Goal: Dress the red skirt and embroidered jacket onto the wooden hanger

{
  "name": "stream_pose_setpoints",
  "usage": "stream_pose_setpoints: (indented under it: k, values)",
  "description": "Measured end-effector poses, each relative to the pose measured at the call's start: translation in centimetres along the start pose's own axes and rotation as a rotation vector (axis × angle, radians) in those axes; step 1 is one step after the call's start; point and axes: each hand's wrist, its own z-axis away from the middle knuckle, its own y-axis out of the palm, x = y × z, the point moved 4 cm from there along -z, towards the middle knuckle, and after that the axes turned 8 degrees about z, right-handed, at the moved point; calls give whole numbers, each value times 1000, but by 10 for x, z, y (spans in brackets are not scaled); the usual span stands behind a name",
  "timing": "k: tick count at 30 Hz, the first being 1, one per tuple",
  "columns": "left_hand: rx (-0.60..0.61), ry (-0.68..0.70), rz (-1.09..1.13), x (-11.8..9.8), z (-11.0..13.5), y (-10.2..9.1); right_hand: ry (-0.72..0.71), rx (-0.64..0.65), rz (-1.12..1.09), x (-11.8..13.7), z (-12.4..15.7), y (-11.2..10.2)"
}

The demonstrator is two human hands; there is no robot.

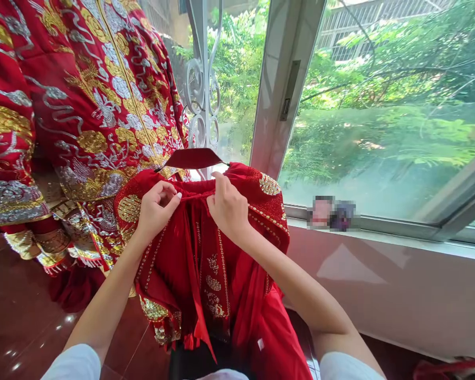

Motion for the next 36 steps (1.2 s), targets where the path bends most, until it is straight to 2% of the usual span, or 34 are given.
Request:
stream_pose_setpoints:
  k: [2,7,11,13,17,18,22,27,31,36]
  values:
    - [-9,6,21,-1,2,1,8,-7,-59,-2,-1,2]
    - [22,-38,77,3,1,3,-188,4,102,-5,1,2]
    - [19,-37,81,4,1,3,-59,-52,-40,-20,-4,-3]
    - [20,-31,82,3,1,3,-52,-37,-104,-23,-5,-2]
    - [43,-53,125,2,2,5,-281,38,-18,-23,0,0]
    - [39,-51,119,2,2,4,-298,28,-17,-25,2,-1]
    - [-3,-31,85,1,3,3,-213,-86,-138,-36,3,-7]
    - [13,-49,134,1,4,3,-388,-127,-3,-31,7,-14]
    - [8,-42,60,-4,3,-1,-365,-183,-7,-32,7,-20]
    - [-9,-11,-111,-5,4,-9,-485,-217,72,-34,5,-24]
